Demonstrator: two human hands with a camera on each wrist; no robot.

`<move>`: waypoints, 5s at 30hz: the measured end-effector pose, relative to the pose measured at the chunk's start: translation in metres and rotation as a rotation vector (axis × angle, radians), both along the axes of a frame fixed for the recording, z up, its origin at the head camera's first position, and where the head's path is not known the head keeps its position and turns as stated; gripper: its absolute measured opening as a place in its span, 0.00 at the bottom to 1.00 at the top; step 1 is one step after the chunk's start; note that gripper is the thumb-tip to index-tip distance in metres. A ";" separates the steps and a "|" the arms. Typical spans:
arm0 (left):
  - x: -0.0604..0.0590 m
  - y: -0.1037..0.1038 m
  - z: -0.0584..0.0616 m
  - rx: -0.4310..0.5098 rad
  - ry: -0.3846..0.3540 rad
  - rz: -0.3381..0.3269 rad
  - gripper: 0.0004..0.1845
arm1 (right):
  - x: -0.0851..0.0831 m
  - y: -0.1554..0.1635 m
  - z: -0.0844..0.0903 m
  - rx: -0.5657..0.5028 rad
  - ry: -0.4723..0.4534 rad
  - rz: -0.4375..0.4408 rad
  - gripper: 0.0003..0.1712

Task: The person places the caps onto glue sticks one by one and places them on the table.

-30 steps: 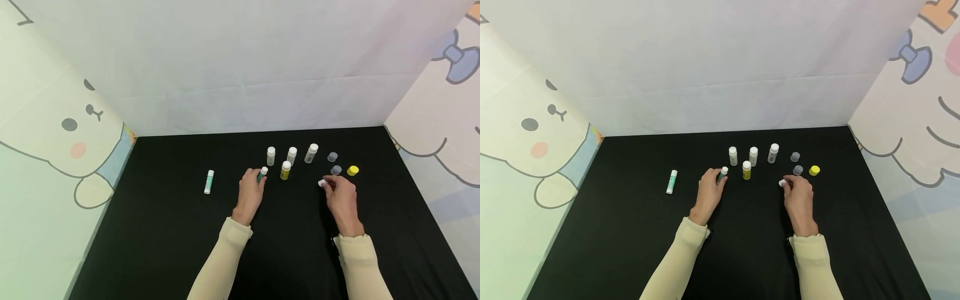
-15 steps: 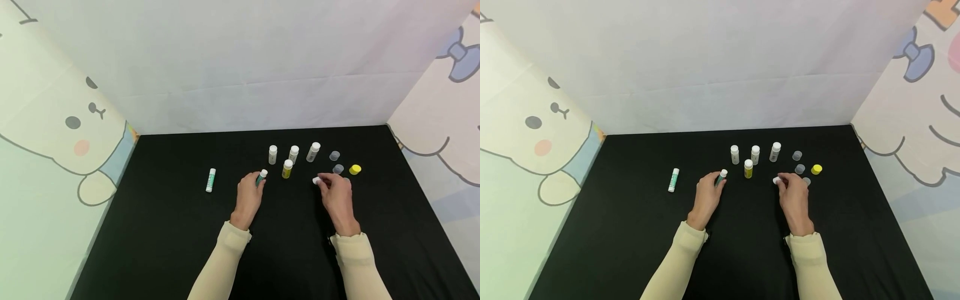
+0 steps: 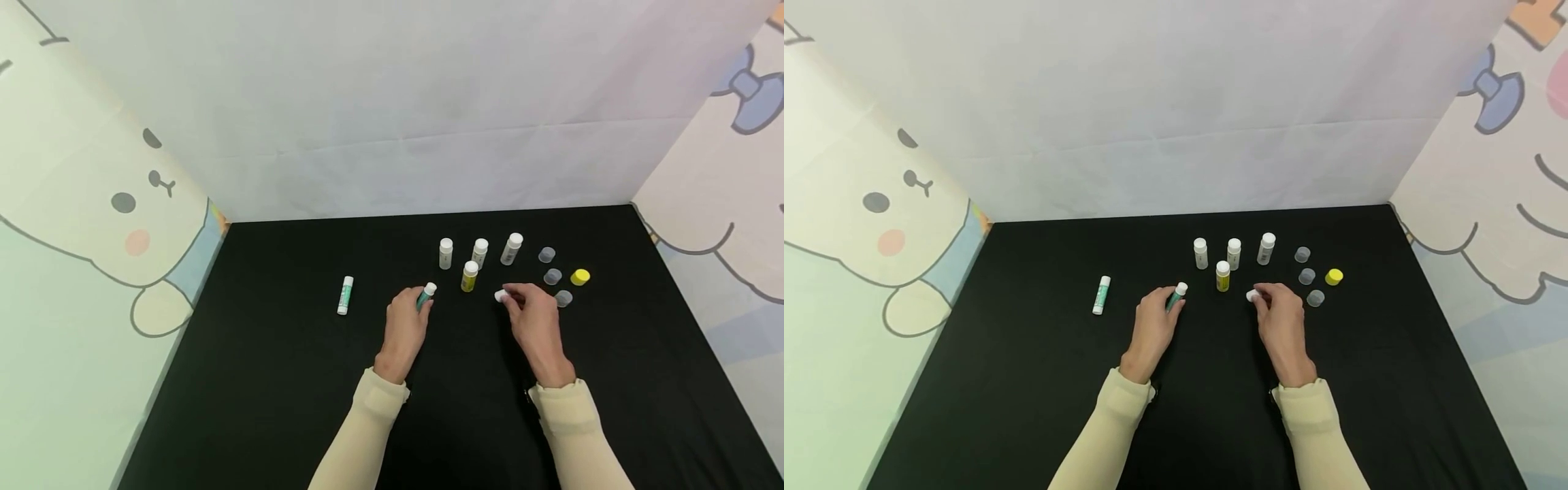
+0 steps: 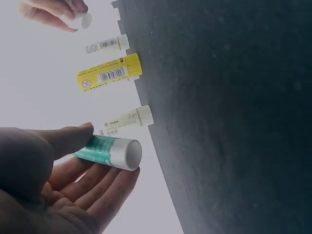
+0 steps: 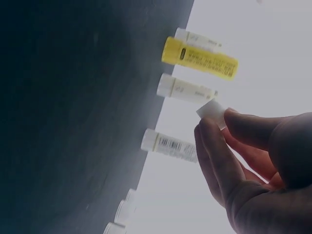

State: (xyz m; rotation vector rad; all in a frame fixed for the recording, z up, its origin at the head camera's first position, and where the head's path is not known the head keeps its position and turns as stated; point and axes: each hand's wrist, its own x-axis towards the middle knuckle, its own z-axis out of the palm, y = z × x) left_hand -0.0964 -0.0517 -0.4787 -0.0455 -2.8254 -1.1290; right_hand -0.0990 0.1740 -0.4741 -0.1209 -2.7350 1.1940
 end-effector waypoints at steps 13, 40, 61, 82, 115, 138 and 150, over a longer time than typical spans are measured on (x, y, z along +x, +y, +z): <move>0.008 -0.009 -0.001 0.006 0.017 0.011 0.04 | -0.004 -0.026 0.002 -0.023 0.048 0.075 0.10; 0.020 -0.025 -0.001 -0.023 -0.001 0.082 0.09 | -0.009 -0.071 0.002 -0.109 0.108 0.220 0.11; 0.032 -0.033 -0.006 -0.074 0.001 0.111 0.09 | -0.006 -0.096 0.002 -0.191 0.092 0.308 0.11; 0.033 -0.036 -0.006 -0.078 0.033 0.111 0.06 | -0.004 -0.113 -0.001 -0.236 0.051 0.402 0.13; 0.028 -0.039 0.003 -0.116 0.104 0.126 0.10 | -0.013 -0.118 0.012 -0.170 -0.032 0.503 0.11; 0.029 -0.038 0.004 -0.135 0.131 0.127 0.09 | -0.016 -0.119 0.016 -0.112 -0.055 0.529 0.11; 0.024 -0.043 0.003 -0.088 0.133 0.149 0.09 | -0.016 -0.131 0.012 -0.175 0.018 0.472 0.13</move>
